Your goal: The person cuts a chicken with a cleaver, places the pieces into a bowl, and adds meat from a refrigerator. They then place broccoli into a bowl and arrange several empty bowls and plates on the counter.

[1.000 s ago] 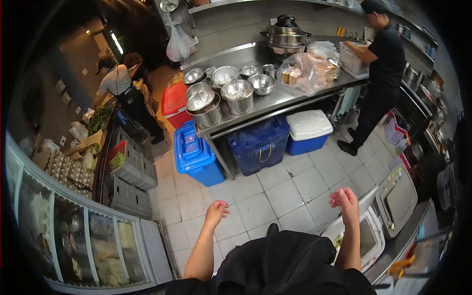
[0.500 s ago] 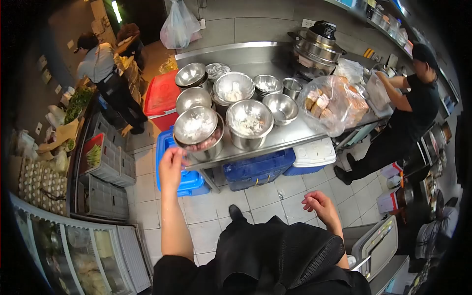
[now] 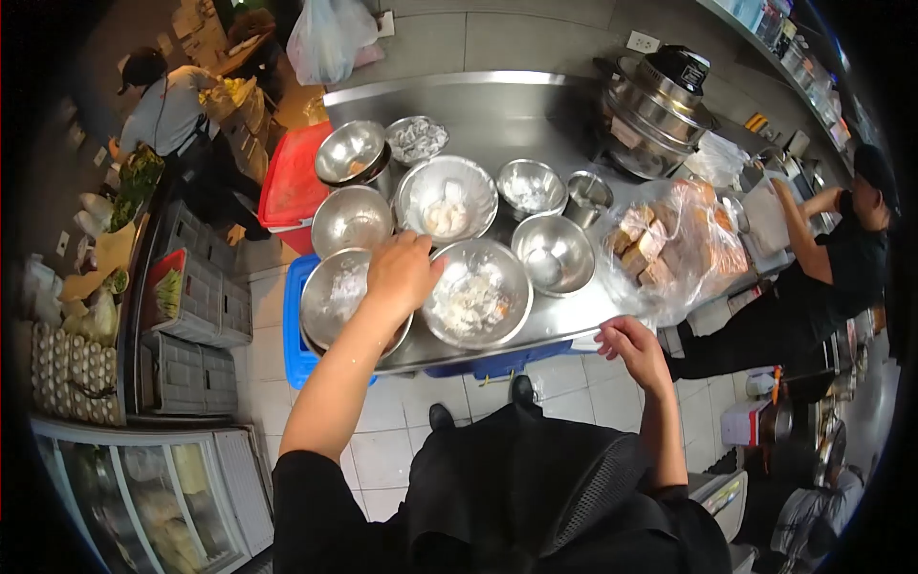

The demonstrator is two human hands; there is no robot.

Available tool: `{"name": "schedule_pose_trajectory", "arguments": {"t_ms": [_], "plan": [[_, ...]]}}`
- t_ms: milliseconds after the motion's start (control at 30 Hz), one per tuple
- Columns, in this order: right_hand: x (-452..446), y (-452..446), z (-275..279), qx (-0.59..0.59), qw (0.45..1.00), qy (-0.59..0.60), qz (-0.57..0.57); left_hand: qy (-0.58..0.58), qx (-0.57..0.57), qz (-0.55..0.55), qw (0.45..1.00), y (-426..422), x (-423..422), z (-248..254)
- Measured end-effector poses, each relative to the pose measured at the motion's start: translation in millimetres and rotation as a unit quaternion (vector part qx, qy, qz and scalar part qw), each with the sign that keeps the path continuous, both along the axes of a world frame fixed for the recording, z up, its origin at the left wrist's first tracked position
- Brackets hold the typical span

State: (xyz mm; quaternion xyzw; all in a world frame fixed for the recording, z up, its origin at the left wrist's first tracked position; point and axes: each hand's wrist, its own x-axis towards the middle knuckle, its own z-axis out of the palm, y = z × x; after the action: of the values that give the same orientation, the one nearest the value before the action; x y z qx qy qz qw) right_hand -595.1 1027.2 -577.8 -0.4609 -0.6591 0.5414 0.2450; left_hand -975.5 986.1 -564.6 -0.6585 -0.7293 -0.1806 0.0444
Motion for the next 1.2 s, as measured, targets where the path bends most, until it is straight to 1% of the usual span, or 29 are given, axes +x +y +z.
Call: {"name": "schedule_pose_trajectory", "arguments": {"t_ms": [67, 133, 167, 200, 267, 333, 367, 400, 433, 467, 500, 533, 600, 633, 700, 733, 767, 800, 833, 867, 900, 933, 967, 1000, 1033, 1067, 1100, 1133, 1200], "plan": [[-9, 47, 0, 0.014, 1.000, 0.011, 0.014, -0.014, -0.015, 0.017, 1.000, 9, 13, 10], [-22, 91, 0, 0.114, 0.992, -0.021, 0.045, -0.025, -0.037, 0.033, 0.998, 18, 27, 17], [-33, 112, 2, 0.205, 0.976, -0.052, 0.047, -0.053, -0.028, 0.049, 0.997, 21, 35, 19], [-47, 136, 6, 0.295, 0.951, -0.081, 0.049, -0.081, -0.017, 0.066, 0.994, 25, 43, 22], [-81, 192, 1, 0.373, 0.913, -0.160, 0.043, -0.102, -0.024, 0.096, 0.990, 32, 59, 28], [-124, 250, -18, 0.538, 0.808, -0.238, 0.027, -0.064, 0.004, 0.141, 0.988, 35, 70, 28], [-144, 278, -31, 0.527, 0.790, -0.310, 0.037, -0.062, -0.002, 0.155, 0.986, 35, 70, 24], [-162, 299, -41, 0.514, 0.766, -0.382, 0.049, -0.002, -0.021, 0.178, 0.984, 34, 64, 16], [-172, 315, -43, 0.514, 0.768, -0.376, 0.063, 0.057, -0.040, 0.198, 0.978, 31, 59, 9], [-179, 332, -44, 0.445, 0.775, -0.430, 0.124, 0.056, -0.046, 0.210, 0.975, 29, 55, 3], [-182, 341, -45, 0.375, 0.771, -0.481, 0.182, 0.070, -0.106, 0.220, 0.967, 27, 50, 0], [-182, 345, -45, 0.380, 0.770, -0.476, 0.190, 0.084, -0.163, 0.227, 0.956, 25, 45, -3], [-180, 347, -41, 0.424, 0.780, -0.426, 0.175, 0.067, -0.165, 0.217, 0.960, 19, 40, -5], [-178, 346, -39, 0.426, 0.779, -0.423, 0.179, 0.068, -0.141, 0.209, 0.965, 18, 41, -5], [-167, 343, -29, 0.438, 0.812, -0.369, 0.114, 0.070, -0.116, 0.196, 0.971, 13, 45, 1], [-159, 338, -16, 0.439, 0.812, -0.369, 0.110, 0.024, -0.097, 0.214, 0.972, 10, 49, 9], [-147, 332, -4, 0.416, 0.847, -0.321, 0.083, -0.022, -0.077, 0.230, 0.970, 7, 52, 18], [-137, 326, 7, 0.393, 0.877, -0.271, 0.056, -0.022, -0.074, 0.226, 0.971, 3, 53, 27], [-127, 324, 13, 0.394, 0.876, -0.273, 0.052, -0.126, -0.064, 0.222, 0.965, -3, 53, 35], [-114, 323, 17, 0.401, 0.887, -0.229, 0.002, -0.232, -0.055, 0.215, 0.947, -10, 52, 37], [-101, 322, 22, 0.407, 0.894, -0.184, -0.046, -0.273, -0.026, 0.196, 0.942, -15, 47, 27], [-86, 318, 32, 0.410, 0.892, -0.188, -0.046, -0.277, -0.024, 0.194, 0.941, -14, 53, 32], [-71, 313, 42, 0.305, 0.945, -0.099, -0.071, -0.284, -0.019, 0.203, 0.937, -13, 60, 40], [-59, 308, 47, 0.192, 0.977, -0.005, -0.096, -0.290, -0.014, 0.212, 0.933, -10, 66, 45], [-49, 303, 46, 0.192, 0.977, -0.005, -0.098, -0.294, 0.002, 0.197, 0.935, -3, 70, 41], [-38, 298, 42, 0.167, 0.977, 0.078, -0.112, -0.294, -0.001, 0.195, 0.936, 5, 75, 37], [-26, 292, 39, 0.141, 0.969, 0.160, -0.125, -0.332, 0.015, 0.184, 0.925, 15, 81, 33], [-16, 285, 38, 0.140, 0.969, 0.156, -0.129, -0.371, 0.031, 0.173, 0.912, 26, 88, 28], [4, 274, 38, 0.154, 0.964, 0.160, -0.148, -0.378, 0.035, 0.160, 0.911, 43, 101, 16]]}}
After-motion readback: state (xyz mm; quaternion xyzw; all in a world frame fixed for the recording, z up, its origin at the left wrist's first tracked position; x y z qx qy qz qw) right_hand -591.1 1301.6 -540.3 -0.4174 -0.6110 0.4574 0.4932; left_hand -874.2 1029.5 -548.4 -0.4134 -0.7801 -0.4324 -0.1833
